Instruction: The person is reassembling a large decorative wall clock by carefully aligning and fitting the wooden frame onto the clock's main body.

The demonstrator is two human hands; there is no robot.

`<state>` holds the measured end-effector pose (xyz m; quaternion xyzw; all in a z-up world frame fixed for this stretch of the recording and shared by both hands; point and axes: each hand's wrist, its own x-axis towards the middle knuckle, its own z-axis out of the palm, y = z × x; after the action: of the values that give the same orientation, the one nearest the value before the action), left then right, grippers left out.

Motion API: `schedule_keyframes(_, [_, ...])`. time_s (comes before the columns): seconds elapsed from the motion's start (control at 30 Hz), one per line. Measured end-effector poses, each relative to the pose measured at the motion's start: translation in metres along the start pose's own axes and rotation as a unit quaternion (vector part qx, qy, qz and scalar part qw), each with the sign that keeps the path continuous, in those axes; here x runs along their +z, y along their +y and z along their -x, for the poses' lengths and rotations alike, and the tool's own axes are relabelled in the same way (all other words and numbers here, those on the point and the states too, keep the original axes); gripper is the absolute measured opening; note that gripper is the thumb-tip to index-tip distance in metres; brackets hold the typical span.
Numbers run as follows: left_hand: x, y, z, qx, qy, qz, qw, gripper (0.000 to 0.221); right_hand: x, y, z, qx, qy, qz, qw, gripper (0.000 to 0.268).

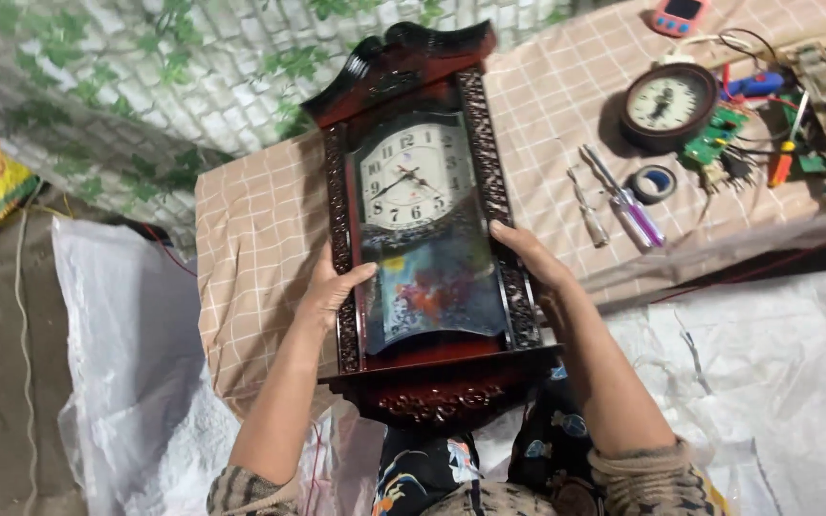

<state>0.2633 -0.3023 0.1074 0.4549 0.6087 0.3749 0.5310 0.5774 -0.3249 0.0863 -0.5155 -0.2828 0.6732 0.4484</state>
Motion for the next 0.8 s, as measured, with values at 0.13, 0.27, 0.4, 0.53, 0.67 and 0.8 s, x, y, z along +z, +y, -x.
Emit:
schedule_keyframes(0.13, [-0.015,-0.025,-0.018,-0.018,-0.005,0.057,0.998,0.092,-0.016,0.031,-0.024,-0.019,-0.012,-0.027,0.999,0.075])
schedule_keyframes(0.27, [0.001,0.01,0.007,-0.029,0.032,-0.051,0.998,0.126,0.006,0.005,0.003,-0.014,-0.015,-0.015,1.0,0.075])
schedule_keyframes(0.4, [0.004,0.026,0.02,-0.003,0.071,-0.103,0.992,0.126,0.02,-0.008,0.016,-0.008,-0.017,0.006,1.0,0.077])
schedule_keyframes(0.53, [0.008,0.024,0.023,0.134,0.062,-0.268,0.952,0.093,0.025,-0.015,0.018,0.002,0.002,0.043,0.999,0.073])
schedule_keyframes(0.67, [0.033,0.039,0.031,0.178,-0.015,-0.333,0.926,0.066,0.022,0.003,0.002,-0.005,0.019,0.035,0.999,0.068])
schedule_keyframes(0.8, [0.049,0.036,0.006,0.226,-0.064,-0.313,0.92,0.067,0.029,-0.007,0.004,-0.025,0.007,0.091,0.995,0.068])
